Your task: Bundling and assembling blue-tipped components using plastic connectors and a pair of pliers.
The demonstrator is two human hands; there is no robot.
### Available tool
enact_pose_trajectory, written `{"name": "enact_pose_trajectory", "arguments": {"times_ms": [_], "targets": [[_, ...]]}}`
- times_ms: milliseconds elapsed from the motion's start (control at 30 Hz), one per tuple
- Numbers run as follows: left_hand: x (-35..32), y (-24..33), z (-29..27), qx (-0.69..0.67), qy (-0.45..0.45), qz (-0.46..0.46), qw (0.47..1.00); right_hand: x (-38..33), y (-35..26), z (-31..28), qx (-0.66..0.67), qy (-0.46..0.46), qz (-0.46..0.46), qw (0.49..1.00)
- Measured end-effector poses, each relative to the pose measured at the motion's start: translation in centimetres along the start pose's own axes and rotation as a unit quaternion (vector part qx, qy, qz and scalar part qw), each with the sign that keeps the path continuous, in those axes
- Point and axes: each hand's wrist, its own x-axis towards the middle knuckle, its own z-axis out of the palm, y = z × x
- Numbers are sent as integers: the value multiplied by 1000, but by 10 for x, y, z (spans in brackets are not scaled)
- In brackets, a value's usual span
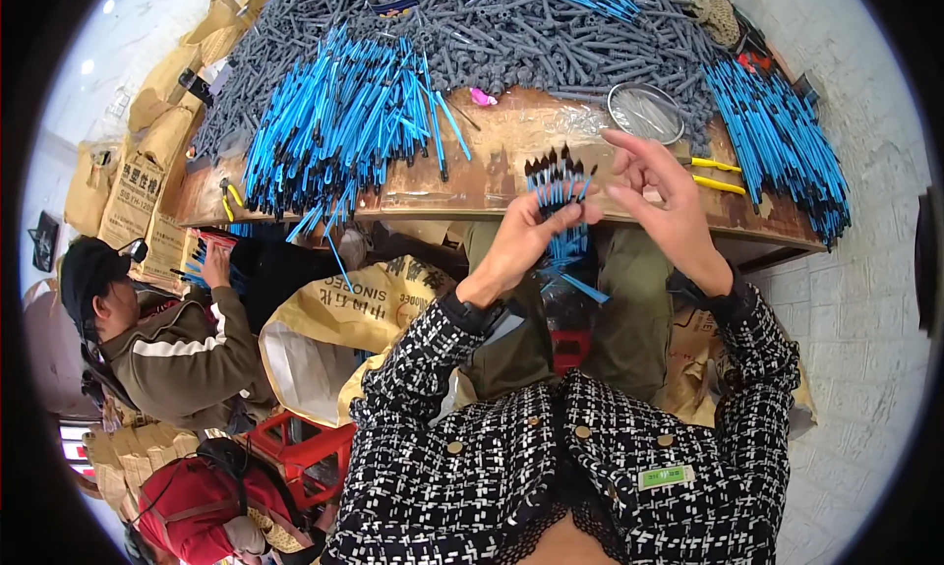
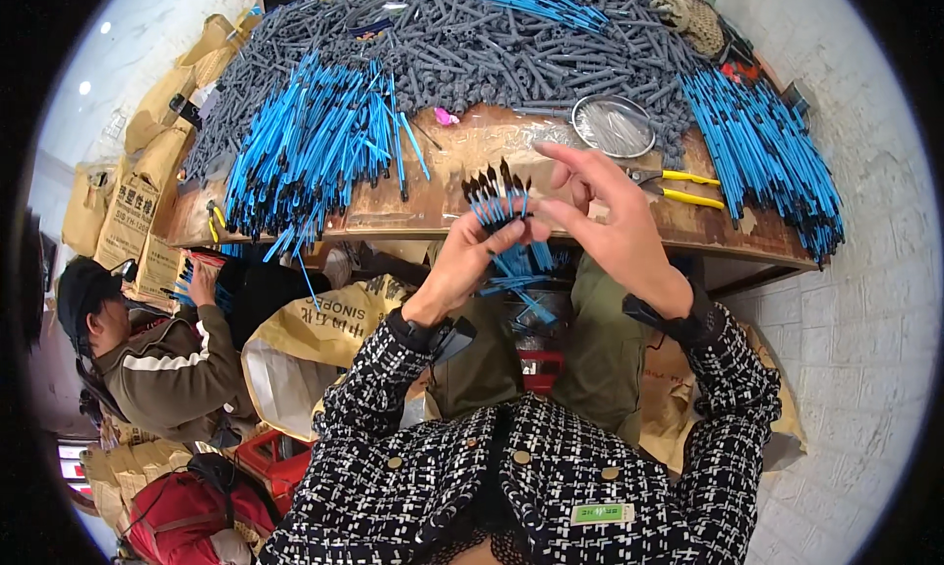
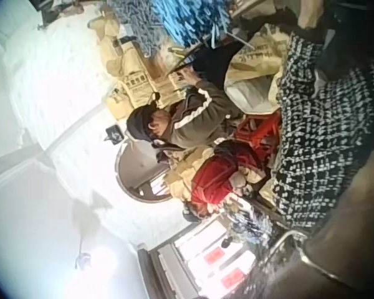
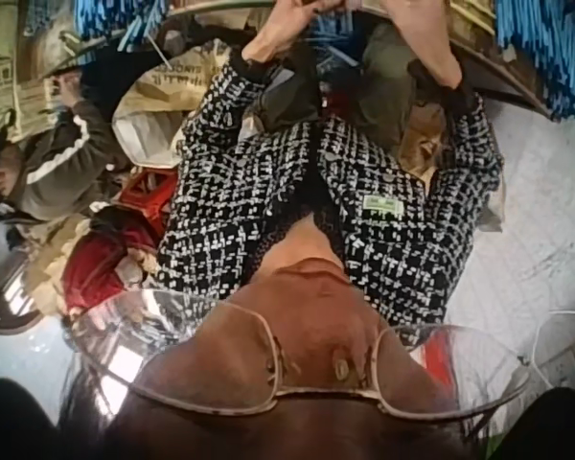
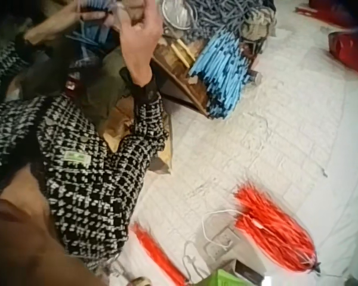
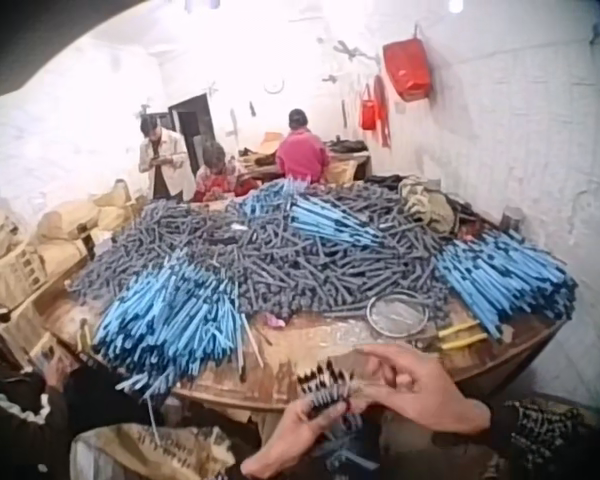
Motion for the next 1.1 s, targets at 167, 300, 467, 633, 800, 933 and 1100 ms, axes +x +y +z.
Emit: {"name": "enact_pose_trajectory", "arguments": {"times_ms": [167,300,467,633,800,933,1100], "targets": [[-11,-13,0,48,39,-19,998,0,2,-3,-69,-81,-47,993],[-29,-10,2,-56,2,-60,997,23,32,-29,-106,-57,13,993],[12,-26,-7,21,17,66,997,82,155,-74,-373,1,44,927],[4,-16,0,48,-14,38,998,117,188,-84,-395,-111,140,901],[4,-13,-3,-11,-11,-12,1000,134,180,-111,-247,-164,291,910],[10,-16,-8,63,-21,48,997,133,171,-110,-217,-149,311,913],[1,-9,-5,299,-33,157,941,121,147,-99,-293,-51,193,935]]}}
